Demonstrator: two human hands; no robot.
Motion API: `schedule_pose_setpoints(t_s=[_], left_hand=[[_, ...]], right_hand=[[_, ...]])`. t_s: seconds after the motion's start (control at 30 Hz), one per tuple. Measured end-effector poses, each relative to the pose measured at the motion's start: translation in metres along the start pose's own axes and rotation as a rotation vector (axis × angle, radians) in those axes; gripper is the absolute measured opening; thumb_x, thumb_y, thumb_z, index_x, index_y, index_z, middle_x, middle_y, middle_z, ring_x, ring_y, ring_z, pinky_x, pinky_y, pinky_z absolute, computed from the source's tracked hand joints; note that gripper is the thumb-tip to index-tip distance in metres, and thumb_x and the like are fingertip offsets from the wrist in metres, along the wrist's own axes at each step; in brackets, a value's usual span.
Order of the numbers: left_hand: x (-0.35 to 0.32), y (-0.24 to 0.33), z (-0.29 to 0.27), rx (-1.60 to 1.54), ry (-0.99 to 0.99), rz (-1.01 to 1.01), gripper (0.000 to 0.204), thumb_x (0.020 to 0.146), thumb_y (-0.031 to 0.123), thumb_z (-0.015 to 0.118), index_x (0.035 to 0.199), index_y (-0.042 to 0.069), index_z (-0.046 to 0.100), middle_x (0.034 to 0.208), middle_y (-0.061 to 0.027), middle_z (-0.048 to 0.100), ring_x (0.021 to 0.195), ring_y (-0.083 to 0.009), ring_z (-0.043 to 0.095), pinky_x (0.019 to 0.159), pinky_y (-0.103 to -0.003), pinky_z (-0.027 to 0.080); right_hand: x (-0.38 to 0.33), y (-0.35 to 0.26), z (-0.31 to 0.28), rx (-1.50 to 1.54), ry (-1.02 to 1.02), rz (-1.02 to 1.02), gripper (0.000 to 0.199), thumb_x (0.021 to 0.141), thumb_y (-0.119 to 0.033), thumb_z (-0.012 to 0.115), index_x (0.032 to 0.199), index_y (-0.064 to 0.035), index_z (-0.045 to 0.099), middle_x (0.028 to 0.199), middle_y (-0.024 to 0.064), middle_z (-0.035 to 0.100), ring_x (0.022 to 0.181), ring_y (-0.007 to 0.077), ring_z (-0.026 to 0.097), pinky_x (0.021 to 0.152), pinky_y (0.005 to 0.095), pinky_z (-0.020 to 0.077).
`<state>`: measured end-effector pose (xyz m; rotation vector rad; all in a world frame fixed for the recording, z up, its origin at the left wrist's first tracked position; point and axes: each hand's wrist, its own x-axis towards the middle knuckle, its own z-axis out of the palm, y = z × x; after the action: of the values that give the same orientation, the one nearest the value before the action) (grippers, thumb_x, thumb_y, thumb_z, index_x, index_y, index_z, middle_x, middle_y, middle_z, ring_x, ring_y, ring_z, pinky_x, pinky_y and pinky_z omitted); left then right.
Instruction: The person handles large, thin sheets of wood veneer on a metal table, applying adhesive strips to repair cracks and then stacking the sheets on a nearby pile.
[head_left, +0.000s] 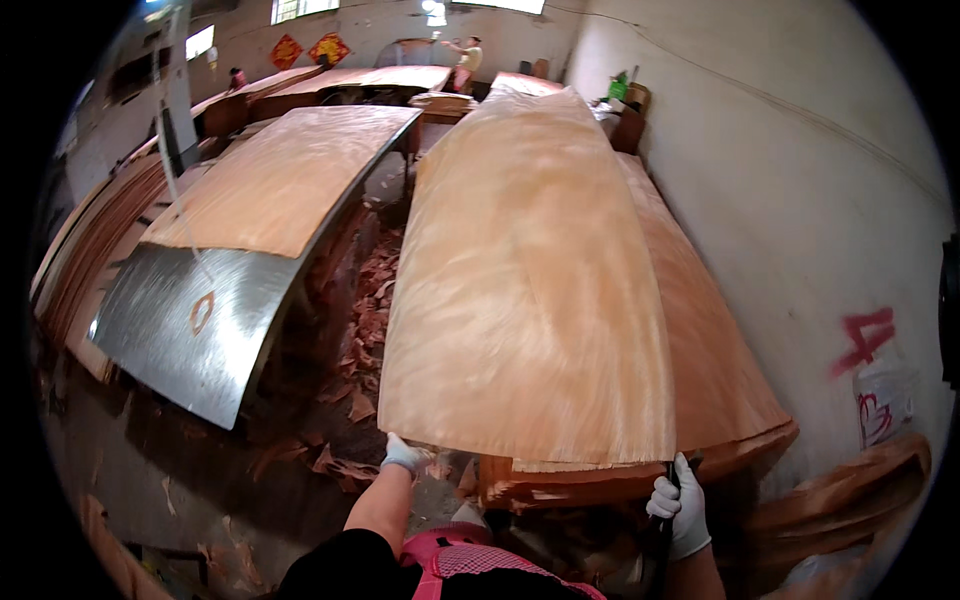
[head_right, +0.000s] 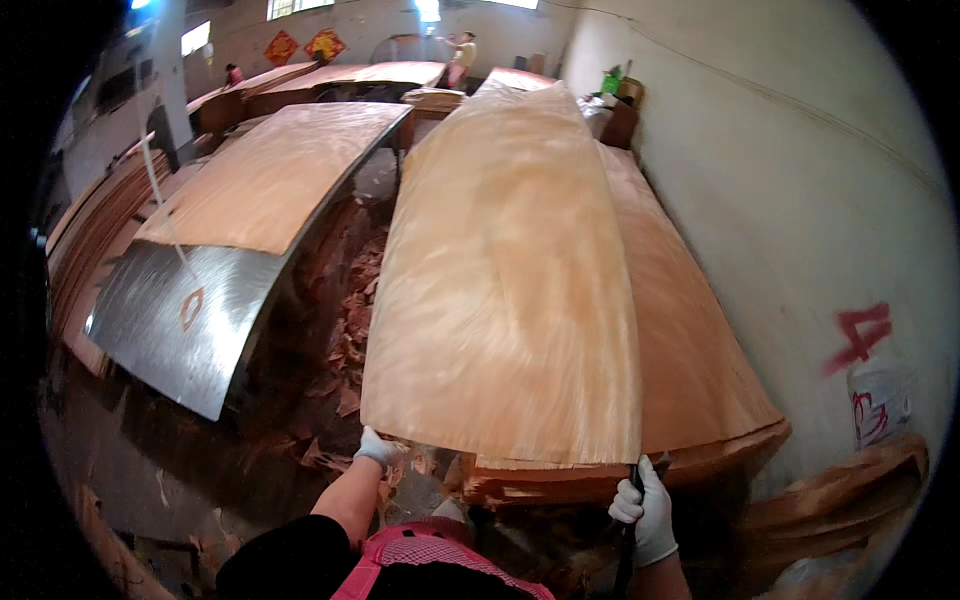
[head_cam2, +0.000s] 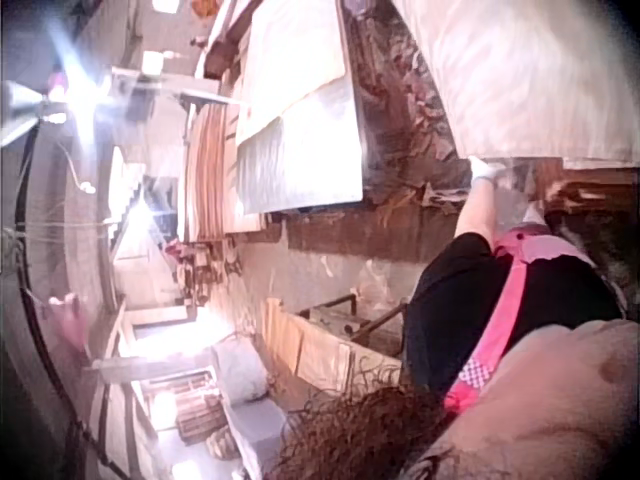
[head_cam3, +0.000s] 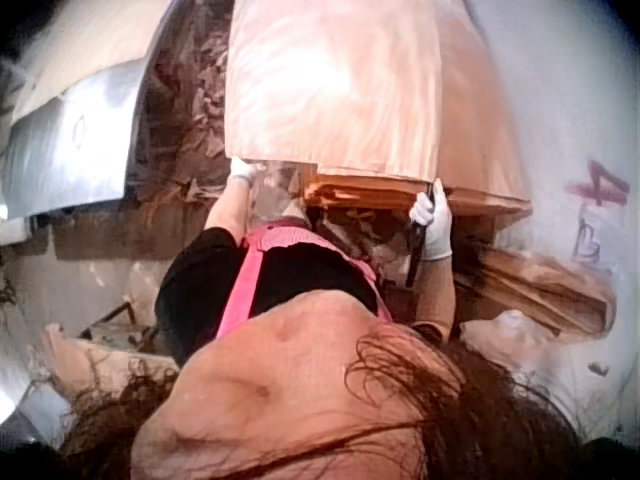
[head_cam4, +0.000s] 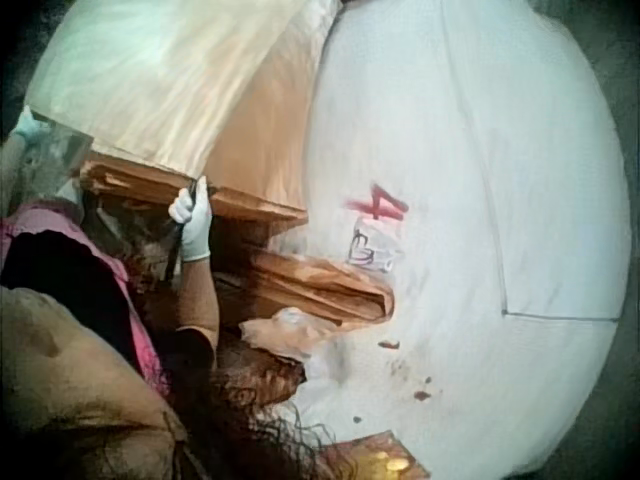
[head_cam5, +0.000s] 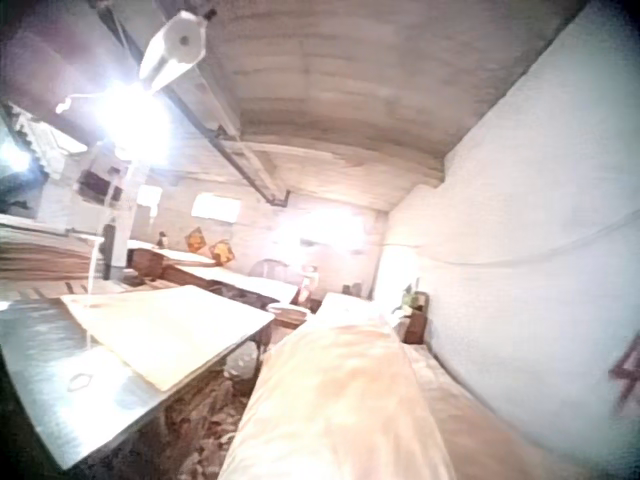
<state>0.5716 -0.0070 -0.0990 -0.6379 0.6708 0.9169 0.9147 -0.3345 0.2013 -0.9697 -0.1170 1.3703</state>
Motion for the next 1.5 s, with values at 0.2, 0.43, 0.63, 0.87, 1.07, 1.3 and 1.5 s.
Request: schedule_pose_setpoints(t_s=[0.2,0.43,0.63,0.87,1.07,1.3,1.5], left_hand=[[0.053,0.062,-0.054,0.069,-0.078,0.316,0.085,0.09,0.072,0.035,0.143,0.006,0.045,0.15,-0.0105,0.043,0.139,-0.0316,0.038,0.115,-0.045,0.03],[0.028,0.005,-0.04,0.073,-0.174,0.484,0.051,0.094,0.047,0.056,0.129,0.009,0.059,0.133,-0.0103,0.06,0.122,-0.0332,0.055,0.106,-0.051,0.043],[-0.022,-0.097,-0.004,0.303,-0.312,0.544,0.032,0.093,0.035,0.063,0.115,0.013,0.067,0.123,-0.0065,0.066,0.111,-0.0303,0.062,0.096,-0.049,0.052],[-0.065,-0.227,0.006,0.321,-0.197,0.695,0.015,0.096,0.025,0.062,0.103,0.013,0.066,0.099,0.0007,0.07,0.098,-0.0215,0.065,0.088,-0.044,0.054],[-0.067,-0.332,0.017,0.346,-0.111,0.738,0.011,0.097,0.023,0.059,0.104,0.015,0.059,0.086,0.0028,0.062,0.082,-0.019,0.063,0.083,-0.044,0.056],[0.003,-0.325,0.002,0.289,-0.004,0.791,0.014,0.099,0.024,0.054,0.108,0.015,0.058,0.093,0.0017,0.061,0.091,-0.0252,0.06,0.086,-0.051,0.053],[0.045,-0.296,-0.015,0.372,0.056,0.784,0.016,0.098,0.034,0.054,0.099,0.018,0.056,0.089,0.0004,0.059,0.084,-0.0252,0.057,0.082,-0.052,0.048]], right_hand=[[0.004,-0.088,-0.078,-0.613,0.443,-0.263,0.036,0.097,-0.041,0.059,0.079,-0.0138,0.045,0.055,0.0014,0.044,0.037,0.011,0.036,0.036,0.0267,0.0288],[-0.017,-0.216,-0.199,-0.813,0.745,-0.335,0.032,0.094,-0.033,0.064,0.112,-0.0063,0.062,0.054,0.0022,0.048,0.036,0.0126,0.039,0.033,0.0288,0.0352],[0.001,-0.31,-0.284,-0.877,0.789,-0.392,0.032,0.094,-0.031,0.064,0.112,-0.0051,0.059,0.052,0.0031,0.048,0.033,0.0131,0.039,0.031,0.0293,0.0332],[0.039,-0.368,-0.374,-0.946,0.742,-0.409,0.027,0.096,-0.027,0.062,0.11,-0.0052,0.064,0.051,0.0024,0.047,0.031,0.0127,0.039,0.028,0.0287,0.0322],[0.043,-0.408,-0.458,-0.946,0.73,-0.372,0.031,0.095,-0.023,0.063,0.117,-0.001,0.059,0.05,0.0035,0.048,0.031,0.0137,0.041,0.028,0.0297,0.0325],[0.08,-0.431,-0.511,-0.972,0.739,-0.313,0.033,0.095,-0.027,0.063,0.119,-0.0035,0.062,0.051,0.0037,0.05,0.034,0.0135,0.043,0.032,0.0297,0.035],[0.119,-0.434,-0.517,-1.001,0.705,-0.298,0.033,0.096,-0.027,0.061,0.118,-0.002,0.062,0.051,0.0049,0.051,0.033,0.0145,0.043,0.031,0.031,0.0354]])
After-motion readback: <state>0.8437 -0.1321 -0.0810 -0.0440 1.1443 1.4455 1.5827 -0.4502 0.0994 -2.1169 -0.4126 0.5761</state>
